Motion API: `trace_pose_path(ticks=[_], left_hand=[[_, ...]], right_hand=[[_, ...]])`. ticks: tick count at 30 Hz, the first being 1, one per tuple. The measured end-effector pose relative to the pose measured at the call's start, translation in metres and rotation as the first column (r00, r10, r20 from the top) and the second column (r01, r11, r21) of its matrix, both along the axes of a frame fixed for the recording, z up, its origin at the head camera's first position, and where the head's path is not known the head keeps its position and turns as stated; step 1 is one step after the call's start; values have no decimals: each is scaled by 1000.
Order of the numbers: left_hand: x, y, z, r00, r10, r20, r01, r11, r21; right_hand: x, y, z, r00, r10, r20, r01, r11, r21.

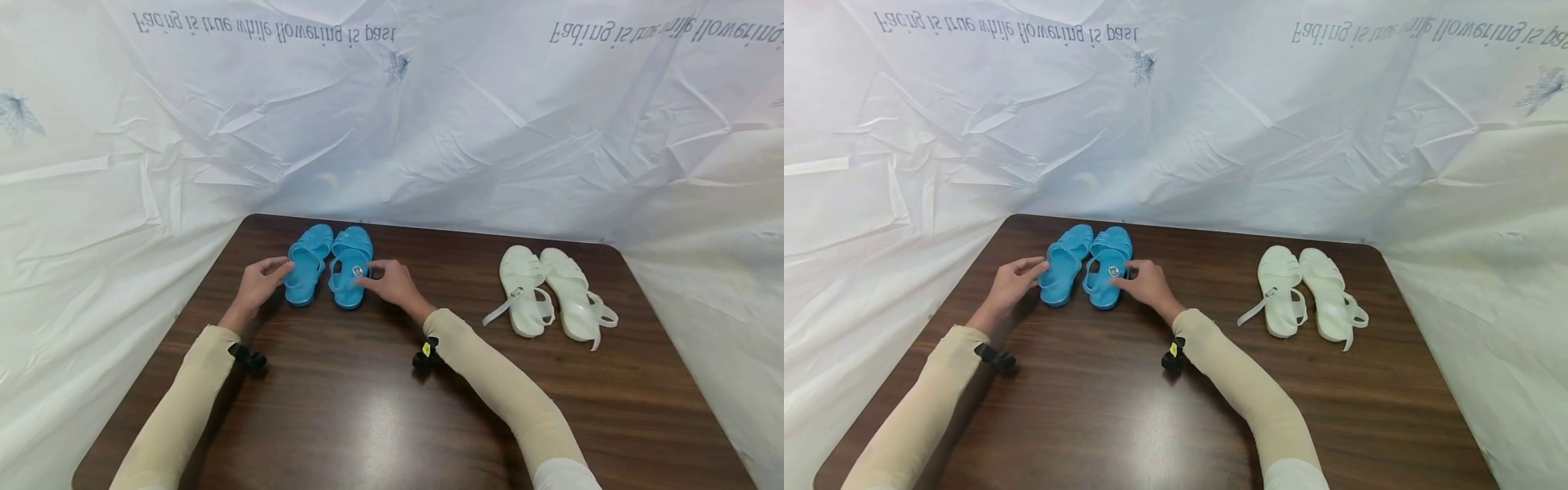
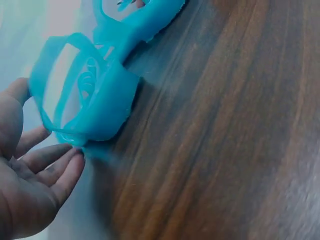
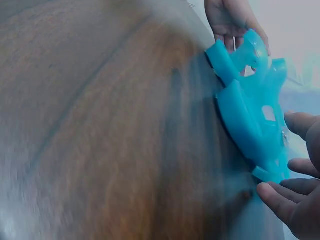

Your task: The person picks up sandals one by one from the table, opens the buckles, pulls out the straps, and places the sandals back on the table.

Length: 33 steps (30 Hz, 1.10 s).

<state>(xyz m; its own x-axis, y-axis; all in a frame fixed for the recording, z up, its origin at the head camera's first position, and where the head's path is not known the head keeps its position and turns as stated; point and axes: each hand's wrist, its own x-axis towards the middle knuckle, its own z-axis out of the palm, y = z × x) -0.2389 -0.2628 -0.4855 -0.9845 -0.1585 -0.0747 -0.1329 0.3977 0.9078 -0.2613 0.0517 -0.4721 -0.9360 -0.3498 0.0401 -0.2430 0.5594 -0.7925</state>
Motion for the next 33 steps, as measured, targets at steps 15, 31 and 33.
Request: trace_pose_path(ticks=[15,31,33], left_hand=[[19,73,60,922,-127,-366,103,991,-84],[12,198,68,799,-441,-409,421,895,-143],[10,213,64,796,-458,-395,438,887,-145]], right_hand=[[10,73,35,978,-122,-171,105,989,-109],[46,188,63,900,-263,-347,257,964,-64],[49,201,63,894,-283,-348,283,958,-53]])
